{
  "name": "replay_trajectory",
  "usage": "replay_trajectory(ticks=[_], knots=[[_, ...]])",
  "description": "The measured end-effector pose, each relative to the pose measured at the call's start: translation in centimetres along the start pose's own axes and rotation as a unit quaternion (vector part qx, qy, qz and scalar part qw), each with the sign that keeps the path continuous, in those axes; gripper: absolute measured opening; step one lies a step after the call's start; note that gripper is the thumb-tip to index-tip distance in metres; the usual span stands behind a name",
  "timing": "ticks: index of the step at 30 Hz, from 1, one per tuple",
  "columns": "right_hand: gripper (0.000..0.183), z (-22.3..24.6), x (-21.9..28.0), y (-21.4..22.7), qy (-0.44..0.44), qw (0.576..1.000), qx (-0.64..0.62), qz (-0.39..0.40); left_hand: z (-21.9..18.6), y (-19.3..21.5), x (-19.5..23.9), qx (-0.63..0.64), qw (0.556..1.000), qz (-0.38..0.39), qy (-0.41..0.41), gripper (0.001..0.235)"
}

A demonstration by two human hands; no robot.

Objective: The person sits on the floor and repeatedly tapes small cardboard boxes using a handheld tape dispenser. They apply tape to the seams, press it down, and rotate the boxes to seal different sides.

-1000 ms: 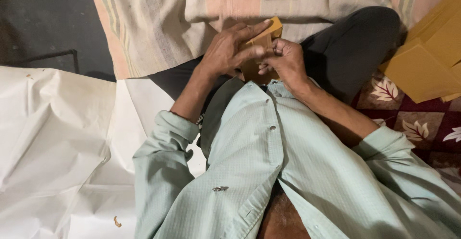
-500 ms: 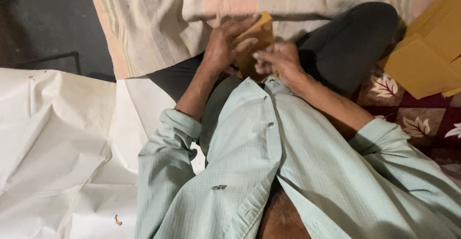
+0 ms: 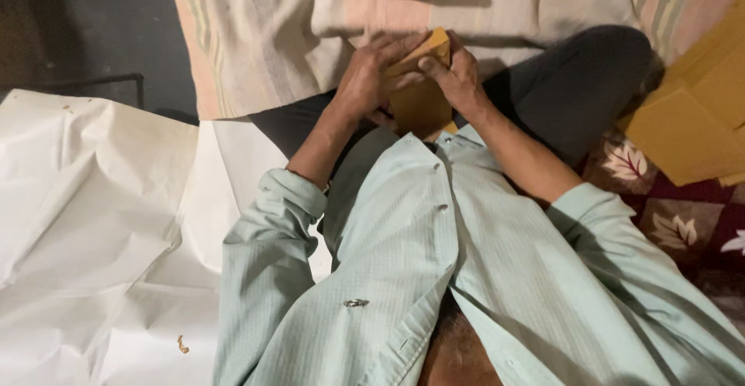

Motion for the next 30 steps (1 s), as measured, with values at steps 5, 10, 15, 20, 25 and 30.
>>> replay_trajectory(ticks=[5,10,15,20,25,30], knots=[[0.056,-1.7,-0.2,0.9,-0.032,0.993,0.110,0.042,-0.8,-0.2,-0.6,-0.115,0.992,0.004,-0.060,0.074],[0.048,-0.6,-0.2,0.4,0.033,0.990,0.127,0.045,0.6,-2.0,-1.0,-0.261,0.959,0.108,-0.008,0.086],[0.061,0.0,-0.4,0.7,-0.016,0.991,0.021,0.128,0.8,-1.2,-1.0,-0.178,0.977,0.116,0.008,0.089],[0.058,2.5,0.1,0.3,0.142,0.983,0.105,0.057,1.3,0.0,-1.1,-0.089,0.990,0.095,0.052,0.088],[0.049,1.1,-2.0,-0.5,0.001,0.975,0.167,-0.146,2.0,0.4,-1.6,-0.054,0.996,0.036,0.056,0.085],[0.050,2.1,-2.5,-1.1,0.011,0.954,0.267,-0.137,2.2,0.1,-2.0,-0.086,0.986,0.081,0.116,0.076]])
Point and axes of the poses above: each hand's wrist, its own x-axis away from the middle knuckle, its own y-axis out of the back of the hand, z = x × y, the point moved 6 cm from there along -x, towards the middle knuckle, and after that the axes turned 5 degrees about -y, right-handed, at the moved point
